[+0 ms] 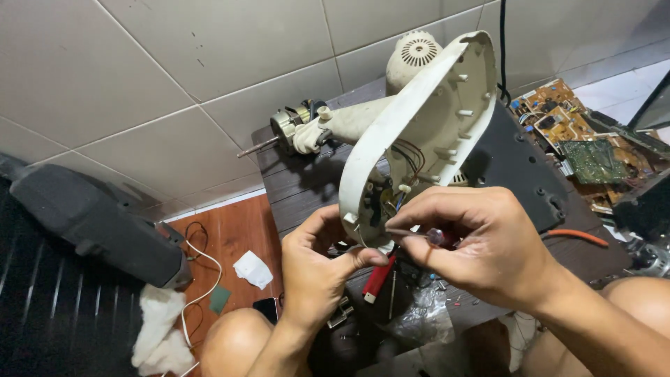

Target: Disassembling and cleaning the internal components of an electric fan for repair.

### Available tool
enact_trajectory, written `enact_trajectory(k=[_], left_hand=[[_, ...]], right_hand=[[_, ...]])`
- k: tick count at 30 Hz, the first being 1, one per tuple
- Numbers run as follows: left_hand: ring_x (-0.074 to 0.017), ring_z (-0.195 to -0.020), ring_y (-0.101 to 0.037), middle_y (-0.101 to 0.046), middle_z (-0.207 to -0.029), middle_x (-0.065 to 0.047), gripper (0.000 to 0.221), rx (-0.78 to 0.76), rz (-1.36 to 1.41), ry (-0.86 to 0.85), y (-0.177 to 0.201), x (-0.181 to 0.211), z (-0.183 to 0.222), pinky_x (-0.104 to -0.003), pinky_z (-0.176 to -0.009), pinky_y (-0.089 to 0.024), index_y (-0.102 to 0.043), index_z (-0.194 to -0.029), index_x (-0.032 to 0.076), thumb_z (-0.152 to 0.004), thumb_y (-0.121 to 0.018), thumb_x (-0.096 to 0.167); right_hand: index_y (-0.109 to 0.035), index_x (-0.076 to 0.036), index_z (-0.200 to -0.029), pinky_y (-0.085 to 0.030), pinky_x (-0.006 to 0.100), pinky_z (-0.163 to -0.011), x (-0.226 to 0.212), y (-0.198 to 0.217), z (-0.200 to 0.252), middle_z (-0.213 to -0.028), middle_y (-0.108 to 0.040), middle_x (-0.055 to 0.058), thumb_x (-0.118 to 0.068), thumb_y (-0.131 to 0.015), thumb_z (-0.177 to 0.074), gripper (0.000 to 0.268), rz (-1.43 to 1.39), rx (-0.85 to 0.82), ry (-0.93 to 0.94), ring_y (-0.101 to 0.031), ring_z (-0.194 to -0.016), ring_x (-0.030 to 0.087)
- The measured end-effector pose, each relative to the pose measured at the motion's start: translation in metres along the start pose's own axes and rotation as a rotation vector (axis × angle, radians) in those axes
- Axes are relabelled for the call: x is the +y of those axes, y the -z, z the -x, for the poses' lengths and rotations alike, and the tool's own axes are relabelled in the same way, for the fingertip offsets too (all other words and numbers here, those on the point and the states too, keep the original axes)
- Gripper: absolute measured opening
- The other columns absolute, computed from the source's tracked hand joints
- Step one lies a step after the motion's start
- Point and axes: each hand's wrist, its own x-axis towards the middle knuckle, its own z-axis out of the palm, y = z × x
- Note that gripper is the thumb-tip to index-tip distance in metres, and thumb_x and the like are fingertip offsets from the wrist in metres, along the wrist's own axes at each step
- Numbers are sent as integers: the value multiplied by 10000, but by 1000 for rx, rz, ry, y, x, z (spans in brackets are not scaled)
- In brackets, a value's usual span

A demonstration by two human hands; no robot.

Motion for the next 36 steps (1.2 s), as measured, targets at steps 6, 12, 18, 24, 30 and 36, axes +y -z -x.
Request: enact_trajectory(k=[6, 12, 18, 24, 30, 36], left_hand=[[-184, -923, -726, -766, -1041, -105, 767, -21, -25, 63, 1, -8, -1, -317, -883, -601, -617, -1318, 3, -607, -904, -3], [-182, -961, -717, -764, -1061, -105, 655, -52, 46, -15, 0, -12, 2, -330, -934, -571, -640, -1253, -4, -662, -901, 103], [-196, -974, -715, -763, -1064, -128, 573, -40, 162, 27, -1, -12, 2, -325, -931, -563, -649, -1190, -15, -663, -869, -49], [-199, -942, -733, -775, -1036, -143, 587, -22, 142, 15, 0, -8, 1, -315, -893, -594, -656, -1183, -28, -643, -885, -22], [-198, -891, -727, -765, -1015, -167, 573, -4, 135, 37, 1, -8, 2, -289, -778, -640, -640, -1213, -48, -676, -815, -145], [-218, -792, -729, -737, -1007, -220, 475, -39, 263, 61, 4, -14, 3, -296, -724, -655, -593, -1252, -91, -798, -726, -147]], right_hand=[[-782, -21, -899, -408, 204, -436, 2, -5, 4, -745, -770, 2, 48, -724, -715, 205, 31, 58, 6, -520, -494, 60], [-792, -65, -919, -459, 226, -514, 4, -13, 4, -947, -644, 40, 51, -761, -719, 234, 200, 85, 104, -571, -618, 92], [-812, -106, -939, -432, 220, -553, 27, -24, 6, -962, -548, 39, 33, -794, -743, 241, 140, 160, 83, -518, -686, 97], [-819, -119, -963, -412, 209, -560, 34, -28, 6, -953, -524, 32, 45, -778, -761, 263, 70, 175, 63, -484, -705, 92], [-813, -128, -990, -427, 230, -556, 35, -29, 7, -928, -552, 48, 11, -812, -754, 274, 193, 225, 173, -515, -710, 115], [-805, -103, -1018, -462, 279, -538, 31, -24, 7, -919, -614, 73, 26, -803, -721, 324, 421, 198, 334, -556, -640, 152]])
